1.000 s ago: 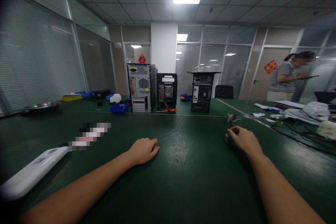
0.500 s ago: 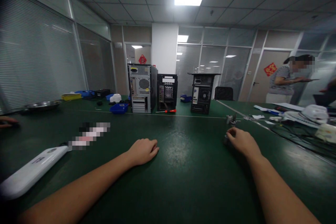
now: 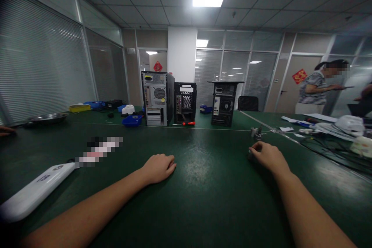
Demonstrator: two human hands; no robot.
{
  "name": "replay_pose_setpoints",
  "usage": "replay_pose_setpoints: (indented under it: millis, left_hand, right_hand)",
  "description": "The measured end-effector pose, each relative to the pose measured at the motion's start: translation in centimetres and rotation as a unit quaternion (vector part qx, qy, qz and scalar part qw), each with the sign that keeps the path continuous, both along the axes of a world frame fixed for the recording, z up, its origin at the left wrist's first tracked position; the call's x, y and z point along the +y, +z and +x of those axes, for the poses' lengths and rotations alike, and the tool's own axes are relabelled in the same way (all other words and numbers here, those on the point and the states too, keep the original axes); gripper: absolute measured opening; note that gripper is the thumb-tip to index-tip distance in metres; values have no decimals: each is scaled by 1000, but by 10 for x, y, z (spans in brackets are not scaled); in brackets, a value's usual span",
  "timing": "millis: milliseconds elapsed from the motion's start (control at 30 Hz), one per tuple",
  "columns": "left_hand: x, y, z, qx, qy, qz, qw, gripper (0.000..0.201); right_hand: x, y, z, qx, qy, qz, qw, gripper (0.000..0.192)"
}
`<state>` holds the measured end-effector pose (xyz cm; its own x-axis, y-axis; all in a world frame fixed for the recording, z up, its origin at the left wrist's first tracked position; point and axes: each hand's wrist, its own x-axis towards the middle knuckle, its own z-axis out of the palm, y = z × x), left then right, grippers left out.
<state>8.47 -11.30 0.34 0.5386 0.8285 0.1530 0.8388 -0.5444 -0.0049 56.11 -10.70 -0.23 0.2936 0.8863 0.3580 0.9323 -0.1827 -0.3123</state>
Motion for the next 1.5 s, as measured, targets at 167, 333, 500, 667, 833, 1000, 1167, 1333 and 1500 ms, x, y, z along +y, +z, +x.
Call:
replay_pose_setpoints:
  millis: [167, 333, 500, 667, 833, 1000, 1167, 1333, 1500]
  left_hand:
    - [0, 0, -1, -3, -9, -2, 1000, 38]
    - [0, 0, -1, 1, -7, -3, 1000, 38]
    - [1, -1, 0, 6, -8, 5, 1000, 39]
    - [2, -2, -1, 1, -12, 3, 1000, 40]
    - [1, -1, -1, -4, -15, -4, 1000, 40]
    - [-1, 1, -1, -7, -6, -3, 1000, 37]
    - [-4, 3, 0, -21, -2, 4, 1000, 38]
    - [-8, 2, 5, -40, -33, 17, 999, 49]
    - [-10, 0, 8, -41, -70, 31, 996, 46]
  right_hand:
    - [4, -4, 6, 23, -4, -3, 1000, 43]
    - [9, -11, 12, 118, -13, -25, 993, 48]
    - [9, -15, 10, 101, -20, 11, 995, 48]
    - [11, -20, 10, 94, 27, -1, 995, 52]
    - [14, -29, 13, 90, 61, -24, 994, 62]
    - [12, -20, -16, 37, 123, 14, 992, 48]
    - [2, 5, -102, -13, 244, 65, 967, 45]
    - [-27, 18, -198, -54, 387, 35, 920, 45]
    - [-49, 20, -244, -90, 460, 33, 883, 50]
